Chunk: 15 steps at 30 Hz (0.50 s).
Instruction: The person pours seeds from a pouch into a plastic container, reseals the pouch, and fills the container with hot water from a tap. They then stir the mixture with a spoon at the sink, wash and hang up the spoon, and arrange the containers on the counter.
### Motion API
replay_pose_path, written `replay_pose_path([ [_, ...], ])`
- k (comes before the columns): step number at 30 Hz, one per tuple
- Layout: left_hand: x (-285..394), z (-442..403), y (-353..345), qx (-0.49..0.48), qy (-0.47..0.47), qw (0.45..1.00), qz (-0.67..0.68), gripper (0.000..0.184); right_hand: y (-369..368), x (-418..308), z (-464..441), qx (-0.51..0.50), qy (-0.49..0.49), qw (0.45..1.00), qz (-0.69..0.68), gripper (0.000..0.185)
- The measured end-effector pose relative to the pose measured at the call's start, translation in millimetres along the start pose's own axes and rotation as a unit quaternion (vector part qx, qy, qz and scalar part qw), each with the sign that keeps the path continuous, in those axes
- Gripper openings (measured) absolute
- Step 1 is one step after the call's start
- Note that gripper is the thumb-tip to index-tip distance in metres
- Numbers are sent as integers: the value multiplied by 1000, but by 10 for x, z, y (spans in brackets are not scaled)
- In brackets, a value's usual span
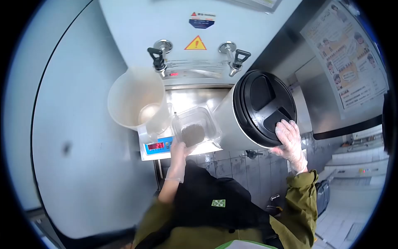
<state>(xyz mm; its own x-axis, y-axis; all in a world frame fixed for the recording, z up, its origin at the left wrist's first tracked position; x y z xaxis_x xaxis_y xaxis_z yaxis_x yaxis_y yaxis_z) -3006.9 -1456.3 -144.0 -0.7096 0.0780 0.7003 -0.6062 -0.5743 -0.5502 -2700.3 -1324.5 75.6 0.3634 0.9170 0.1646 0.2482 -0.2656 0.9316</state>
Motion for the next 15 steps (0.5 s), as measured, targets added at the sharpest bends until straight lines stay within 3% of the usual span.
replay_pose_path([
  [4, 82, -392, 65, 61, 31, 997, 43, 70, 91, -77, -81, -45, -50, 998, -2, 64],
  [7, 251, -607, -53, 52, 16, 998, 40, 70, 171, -124, -187, -52, -49, 997, -10, 59],
  [12, 454, -979, -432, -37, -92, 995, -2, 69, 431, -143, -563, -54, -74, 989, -116, 44],
  [15, 501, -1027, -620, -36, -94, 995, 2, 70, 508, -42, -967, 11, -85, 994, -62, 41],
])
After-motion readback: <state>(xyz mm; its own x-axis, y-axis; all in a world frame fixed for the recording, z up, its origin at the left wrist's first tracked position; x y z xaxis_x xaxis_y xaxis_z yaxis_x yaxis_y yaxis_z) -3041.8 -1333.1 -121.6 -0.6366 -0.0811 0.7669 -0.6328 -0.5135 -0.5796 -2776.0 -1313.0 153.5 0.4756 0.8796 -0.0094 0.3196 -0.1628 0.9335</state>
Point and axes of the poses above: each hand's wrist, its own z-axis away from the middle knuckle, its own y-axis out of the back of the hand, x = y × z, the point moved 6 cm from there along -z, towards the middle knuckle, and after that the axes turned 3 degrees about -x, right-handed, at the moved point
